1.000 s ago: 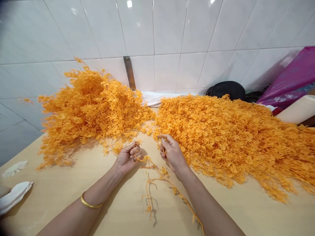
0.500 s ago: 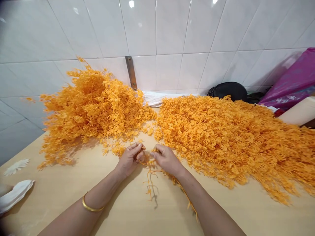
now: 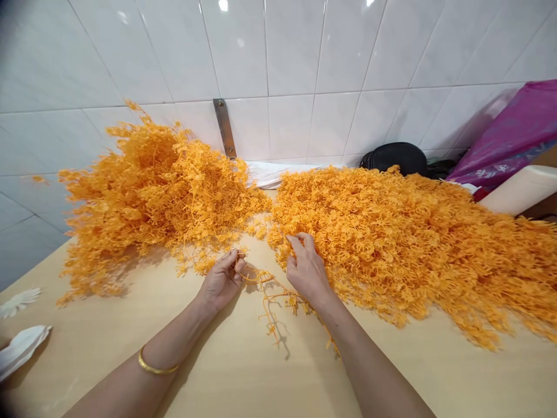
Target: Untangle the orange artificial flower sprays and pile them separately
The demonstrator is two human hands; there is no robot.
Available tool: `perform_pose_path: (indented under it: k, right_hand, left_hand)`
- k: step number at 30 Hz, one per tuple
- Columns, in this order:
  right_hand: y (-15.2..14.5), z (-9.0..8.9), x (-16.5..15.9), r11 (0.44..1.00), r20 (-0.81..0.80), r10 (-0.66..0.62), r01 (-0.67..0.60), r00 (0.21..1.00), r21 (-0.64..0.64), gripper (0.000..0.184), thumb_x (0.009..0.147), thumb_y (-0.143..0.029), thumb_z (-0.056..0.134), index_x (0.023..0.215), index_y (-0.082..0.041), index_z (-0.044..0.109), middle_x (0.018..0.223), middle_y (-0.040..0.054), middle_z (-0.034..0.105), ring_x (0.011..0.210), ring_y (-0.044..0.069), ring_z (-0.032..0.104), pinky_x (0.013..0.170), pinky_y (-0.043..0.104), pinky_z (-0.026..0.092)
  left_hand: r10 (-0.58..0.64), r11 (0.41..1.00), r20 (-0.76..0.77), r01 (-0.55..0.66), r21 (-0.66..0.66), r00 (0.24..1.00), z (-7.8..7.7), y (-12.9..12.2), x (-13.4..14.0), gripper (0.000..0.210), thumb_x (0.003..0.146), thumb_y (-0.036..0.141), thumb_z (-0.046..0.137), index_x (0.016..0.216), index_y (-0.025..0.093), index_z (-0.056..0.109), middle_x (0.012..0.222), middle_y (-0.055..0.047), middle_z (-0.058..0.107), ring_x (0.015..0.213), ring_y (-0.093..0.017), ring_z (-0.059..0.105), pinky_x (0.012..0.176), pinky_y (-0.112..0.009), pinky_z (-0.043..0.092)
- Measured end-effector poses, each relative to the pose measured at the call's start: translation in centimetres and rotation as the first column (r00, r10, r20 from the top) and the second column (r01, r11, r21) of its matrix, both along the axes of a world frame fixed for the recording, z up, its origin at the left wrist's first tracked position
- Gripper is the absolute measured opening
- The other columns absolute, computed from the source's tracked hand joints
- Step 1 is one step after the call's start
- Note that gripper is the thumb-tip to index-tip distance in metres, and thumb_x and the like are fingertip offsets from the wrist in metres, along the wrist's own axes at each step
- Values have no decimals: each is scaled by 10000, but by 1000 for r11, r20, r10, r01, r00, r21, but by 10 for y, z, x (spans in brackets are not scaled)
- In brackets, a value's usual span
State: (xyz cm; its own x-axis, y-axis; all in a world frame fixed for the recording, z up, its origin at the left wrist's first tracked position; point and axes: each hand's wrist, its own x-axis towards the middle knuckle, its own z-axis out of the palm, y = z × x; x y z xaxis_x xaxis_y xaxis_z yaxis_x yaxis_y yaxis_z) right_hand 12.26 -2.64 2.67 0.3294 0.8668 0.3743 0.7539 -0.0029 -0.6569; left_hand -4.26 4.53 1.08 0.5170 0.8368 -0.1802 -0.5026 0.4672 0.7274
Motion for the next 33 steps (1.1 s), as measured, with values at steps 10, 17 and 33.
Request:
perform_pose_path:
  k: [10, 17, 33]
  right_hand:
    - [-6, 11, -18, 852, -14, 511, -509, 859, -118, 163, 813, -239, 432, 738, -210, 573, 671, 25, 542, 680, 162, 445, 638, 289, 315]
    - [-3, 6, -30, 984, 49, 150, -154, 987, 90, 285, 850, -240, 338, 572, -203, 292, 577, -5, 375, 592, 141, 349, 577, 281, 256]
    - [-3, 15, 13, 892, 277, -425, 347, 862, 289, 300, 773, -221, 439, 1048, -184, 552, 1056, 114, 468, 872, 223, 442, 708, 352, 334]
  left_hand:
    - [-12, 997, -26, 14, 77, 1000, 0, -1, 0, 186, 693, 306, 602, 696, 135, 529, 471, 48, 439, 403, -33, 347, 411, -150, 270]
    - [-109, 967, -163, 142, 213, 981, 3, -15, 7, 233, 728, 330, 567, 619, 151, 467, 403, 82, 285, 370, -33, 233, 413, -177, 230]
    - [84, 774, -500, 259, 577, 862, 5, -23, 6, 314, 778, 392, 458, 646, 132, 573, 537, 4, 459, 473, -76, 356, 477, -220, 269]
